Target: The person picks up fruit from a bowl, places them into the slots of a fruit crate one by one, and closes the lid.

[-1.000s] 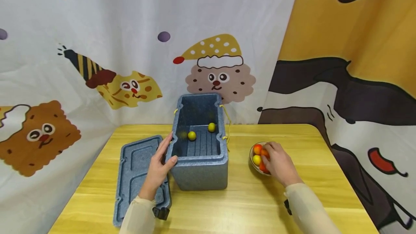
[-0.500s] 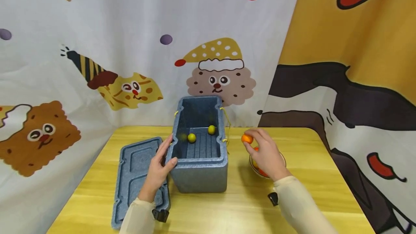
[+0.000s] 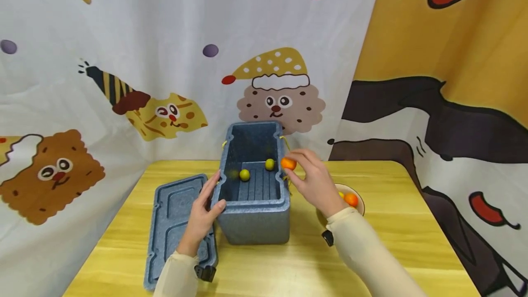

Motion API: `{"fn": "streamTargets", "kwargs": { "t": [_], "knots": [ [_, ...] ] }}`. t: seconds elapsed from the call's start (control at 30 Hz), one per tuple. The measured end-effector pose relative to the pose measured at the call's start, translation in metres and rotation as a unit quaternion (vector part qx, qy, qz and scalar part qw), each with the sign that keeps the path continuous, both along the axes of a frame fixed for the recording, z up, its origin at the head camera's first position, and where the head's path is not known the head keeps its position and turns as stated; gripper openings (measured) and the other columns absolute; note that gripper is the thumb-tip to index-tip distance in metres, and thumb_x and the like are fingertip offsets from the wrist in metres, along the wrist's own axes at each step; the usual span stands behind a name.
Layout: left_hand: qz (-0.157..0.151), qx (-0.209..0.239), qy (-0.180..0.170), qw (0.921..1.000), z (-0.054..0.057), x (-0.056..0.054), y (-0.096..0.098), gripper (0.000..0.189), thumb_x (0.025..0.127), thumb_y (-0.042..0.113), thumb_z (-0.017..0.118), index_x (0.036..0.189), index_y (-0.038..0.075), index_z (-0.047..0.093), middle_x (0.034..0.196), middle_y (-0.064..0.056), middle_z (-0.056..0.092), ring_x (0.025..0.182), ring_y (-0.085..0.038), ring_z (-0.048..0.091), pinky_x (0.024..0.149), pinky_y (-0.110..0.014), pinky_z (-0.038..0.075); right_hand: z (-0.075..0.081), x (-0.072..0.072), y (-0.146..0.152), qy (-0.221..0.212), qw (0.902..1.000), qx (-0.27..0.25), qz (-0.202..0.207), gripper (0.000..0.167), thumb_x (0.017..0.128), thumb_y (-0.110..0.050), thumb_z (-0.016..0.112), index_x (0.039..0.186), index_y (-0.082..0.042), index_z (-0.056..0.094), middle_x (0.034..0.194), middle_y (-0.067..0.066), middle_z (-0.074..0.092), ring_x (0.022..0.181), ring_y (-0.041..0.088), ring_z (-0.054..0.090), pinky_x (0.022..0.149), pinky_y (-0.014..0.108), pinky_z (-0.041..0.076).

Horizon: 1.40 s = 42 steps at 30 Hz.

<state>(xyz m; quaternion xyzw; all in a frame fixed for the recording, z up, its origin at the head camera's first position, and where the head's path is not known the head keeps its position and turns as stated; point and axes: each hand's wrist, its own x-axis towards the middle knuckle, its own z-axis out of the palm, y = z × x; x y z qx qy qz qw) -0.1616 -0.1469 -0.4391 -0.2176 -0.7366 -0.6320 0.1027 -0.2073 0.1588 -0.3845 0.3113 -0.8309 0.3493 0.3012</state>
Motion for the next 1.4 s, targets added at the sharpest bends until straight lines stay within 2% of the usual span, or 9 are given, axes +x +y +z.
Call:
{"fn": "streamTargets", "kwargs": {
  "t": [0.17, 0.37, 0.43, 0.6, 0.7, 0.8, 0.97, 1.2, 1.4],
  "knots": [
    [0.001, 0.003, 0.005, 1.0, 0.0, 0.0, 0.0, 0.068, 0.093, -0.002, 0.061, 0.152, -0.003, 0.028, 0.157, -0.022, 0.023, 0.144, -0.034, 0.022, 0.109, -0.059, 0.021, 0.002, -0.004, -0.014, -0.041, 0.9991, 0.009, 0.001, 0.034, 0.084, -0.007, 0.079, 0.116, -0.005, 0.068, 0.118, 0.004, 0.062, 0.105, 0.022, 0.058, 0.09, 0.039, 0.049],
    [-0.004, -0.001, 0.005, 1.0, 0.0, -0.001, 0.0, 0.068, 0.093, -0.001, 0.061, 0.153, -0.002, 0.028, 0.157, -0.02, 0.024, 0.144, -0.032, 0.022, 0.11, -0.057, 0.021, 0.004, -0.009, -0.026, -0.083, 0.996, 0.023, 0.025, 0.029, 0.088, -0.008, 0.074, 0.116, -0.007, 0.067, 0.121, 0.003, 0.06, 0.107, 0.022, 0.056, 0.093, 0.043, 0.048],
    [-0.006, 0.005, 0.006, 0.9999, -0.003, -0.002, 0.0, 0.068, 0.093, -0.003, 0.061, 0.153, -0.001, 0.029, 0.157, -0.02, 0.024, 0.144, -0.032, 0.022, 0.11, -0.056, 0.021, 0.005, -0.011, -0.031, -0.094, 0.9945, 0.03, 0.035, 0.028, 0.088, -0.008, 0.074, 0.115, -0.006, 0.067, 0.121, 0.002, 0.06, 0.108, 0.021, 0.056, 0.093, 0.042, 0.048],
    [-0.005, 0.013, 0.019, 0.9997, -0.023, -0.01, -0.003, 0.069, 0.094, 0.002, 0.063, 0.155, 0.007, 0.031, 0.158, -0.011, 0.026, 0.144, -0.028, 0.022, 0.113, -0.037, 0.023, 0.004, -0.012, -0.04, -0.119, 0.9906, 0.051, 0.044, 0.028, 0.087, -0.009, 0.076, 0.114, -0.006, 0.068, 0.119, 0.001, 0.059, 0.104, 0.019, 0.057, 0.091, 0.039, 0.049],
    [-0.001, 0.009, 0.021, 0.9997, -0.018, -0.008, -0.002, 0.069, 0.093, 0.003, 0.064, 0.154, 0.003, 0.031, 0.158, -0.014, 0.026, 0.144, -0.03, 0.023, 0.111, -0.028, 0.024, 0.004, -0.012, -0.044, -0.14, 0.9867, 0.068, 0.044, 0.027, 0.088, -0.011, 0.076, 0.114, -0.008, 0.068, 0.118, 0.0, 0.059, 0.103, 0.019, 0.057, 0.091, 0.039, 0.049],
    [0.001, 0.004, 0.018, 0.9998, -0.002, -0.003, 0.001, 0.068, 0.092, -0.001, 0.063, 0.151, -0.004, 0.03, 0.156, -0.022, 0.025, 0.143, -0.033, 0.024, 0.111, -0.036, 0.026, 0.005, -0.013, -0.049, -0.153, 0.9835, 0.086, 0.044, 0.027, 0.089, -0.013, 0.075, 0.114, -0.01, 0.068, 0.117, -0.001, 0.058, 0.103, 0.018, 0.056, 0.092, 0.04, 0.049],
    [-0.001, 0.004, 0.011, 0.9999, -0.002, -0.003, 0.0, 0.068, 0.092, -0.002, 0.062, 0.152, -0.003, 0.03, 0.157, -0.021, 0.025, 0.143, -0.033, 0.023, 0.11, -0.051, 0.023, 0.003, -0.014, -0.056, -0.143, 0.9816, 0.117, 0.047, 0.026, 0.089, -0.015, 0.075, 0.114, -0.011, 0.068, 0.116, -0.001, 0.058, 0.101, 0.018, 0.057, 0.091, 0.038, 0.049],
    [-0.004, 0.012, 0.02, 0.9997, -0.004, -0.003, 0.001, 0.067, 0.092, -0.004, 0.063, 0.151, -0.006, 0.031, 0.156, -0.023, 0.025, 0.144, -0.035, 0.022, 0.113, -0.028, 0.022, 0.0, -0.015, -0.059, -0.132, 0.9791, 0.147, 0.048, 0.026, 0.089, -0.014, 0.075, 0.114, -0.01, 0.068, 0.116, 0.0, 0.058, 0.101, 0.018, 0.057, 0.09, 0.036, 0.05],
    [-0.002, 0.01, 0.017, 0.9998, -0.002, -0.002, 0.002, 0.067, 0.092, -0.005, 0.062, 0.151, -0.005, 0.03, 0.157, -0.022, 0.025, 0.144, -0.033, 0.022, 0.113, -0.028, 0.022, -0.001, -0.016, -0.059, -0.154, 0.9772, 0.14, 0.042, 0.025, 0.09, -0.014, 0.074, 0.114, -0.012, 0.067, 0.114, -0.001, 0.057, 0.098, 0.017, 0.057, 0.088, 0.036, 0.05]
  ]
}}
